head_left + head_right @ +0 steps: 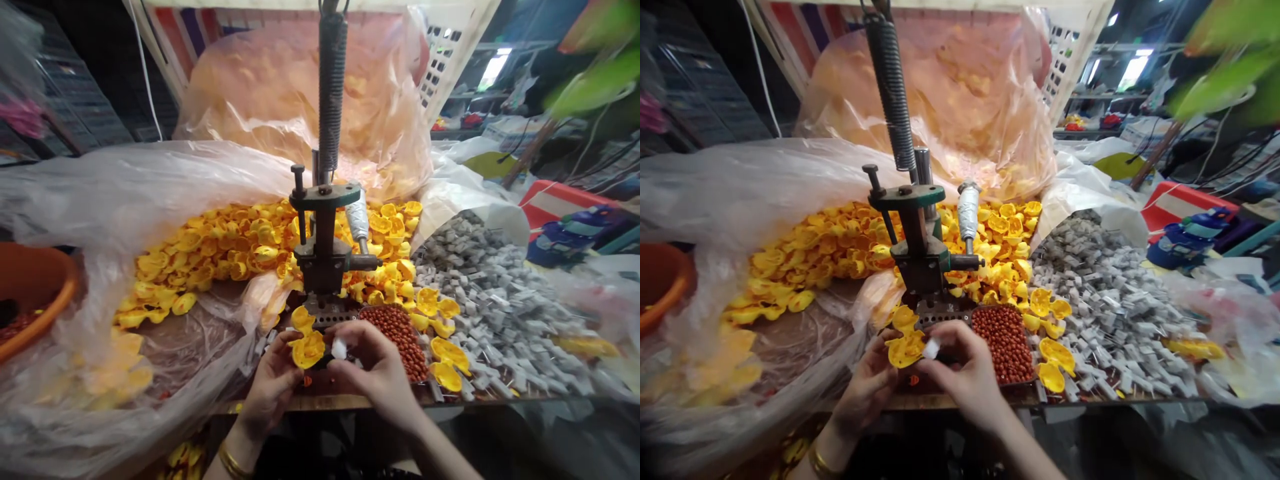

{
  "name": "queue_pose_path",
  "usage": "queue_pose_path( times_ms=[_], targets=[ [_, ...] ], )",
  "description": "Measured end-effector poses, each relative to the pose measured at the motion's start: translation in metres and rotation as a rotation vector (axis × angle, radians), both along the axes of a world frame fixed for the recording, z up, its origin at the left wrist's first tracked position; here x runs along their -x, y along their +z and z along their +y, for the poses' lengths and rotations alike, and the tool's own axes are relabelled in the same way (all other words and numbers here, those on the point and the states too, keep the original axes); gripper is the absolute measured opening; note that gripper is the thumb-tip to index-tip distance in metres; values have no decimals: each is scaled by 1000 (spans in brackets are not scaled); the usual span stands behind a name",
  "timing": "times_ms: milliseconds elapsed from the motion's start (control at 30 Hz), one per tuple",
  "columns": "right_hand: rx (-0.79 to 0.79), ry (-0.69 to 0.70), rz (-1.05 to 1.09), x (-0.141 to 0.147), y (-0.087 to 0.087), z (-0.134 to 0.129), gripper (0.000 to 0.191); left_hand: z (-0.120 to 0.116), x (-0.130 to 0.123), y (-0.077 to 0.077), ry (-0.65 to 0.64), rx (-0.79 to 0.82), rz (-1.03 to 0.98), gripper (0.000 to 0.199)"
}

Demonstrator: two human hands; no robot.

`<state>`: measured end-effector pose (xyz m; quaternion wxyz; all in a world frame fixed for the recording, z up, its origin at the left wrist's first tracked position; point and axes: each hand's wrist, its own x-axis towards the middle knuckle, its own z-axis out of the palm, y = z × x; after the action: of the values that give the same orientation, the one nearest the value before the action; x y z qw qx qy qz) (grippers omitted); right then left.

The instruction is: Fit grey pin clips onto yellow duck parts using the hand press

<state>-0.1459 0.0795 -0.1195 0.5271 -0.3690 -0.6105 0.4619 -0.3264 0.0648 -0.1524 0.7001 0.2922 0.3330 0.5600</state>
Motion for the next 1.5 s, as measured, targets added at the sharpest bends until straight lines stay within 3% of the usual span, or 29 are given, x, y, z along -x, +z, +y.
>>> queue_pose_path(
  times_ms=[167, 367, 500, 633, 767, 900, 1000, 1133, 1267, 1433, 1500],
  targets=[
    [-423, -215, -133, 25, -24, -12, 16, -2, 3, 2, -24, -75, 8, 46],
    [-551, -130, -273, 21, -19, -9, 12, -1, 5, 0, -57, -104, 46, 42],
    [-623, -152, -525, 23, -14, -12, 19, 1, 6, -1, -38, -117, 132, 39],
    [-574, -133, -599, 25, -11, -14, 25, 2, 9, 1, -43, -123, 222, 36],
    [-494, -158, -569, 24, -12, -13, 9, -1, 10, -1, -49, -57, 179, 39],
    [-414, -163, -540, 27, -16, -13, 26, -5, 3, -7, -42, -28, 135, 46],
    [-419, -140, -550, 29, -17, -15, 23, -7, -1, -9, -4, -75, 257, 54],
    [-550, -174, -523, 22, -15, -14, 25, -6, 0, -5, 31, -131, 450, 50],
    [-421, -53, -537, -5, -15, 5, 22, -4, 5, 0, 36, -185, 556, 33],
    [-105, -475, -1130, -44, -36, 47, 19, 2, 13, -6, 104, -105, 625, 29],
    [-69, -498, -1240, -52, -46, 58, 16, 5, 15, -8, 135, -76, 594, 32]
  ],
)
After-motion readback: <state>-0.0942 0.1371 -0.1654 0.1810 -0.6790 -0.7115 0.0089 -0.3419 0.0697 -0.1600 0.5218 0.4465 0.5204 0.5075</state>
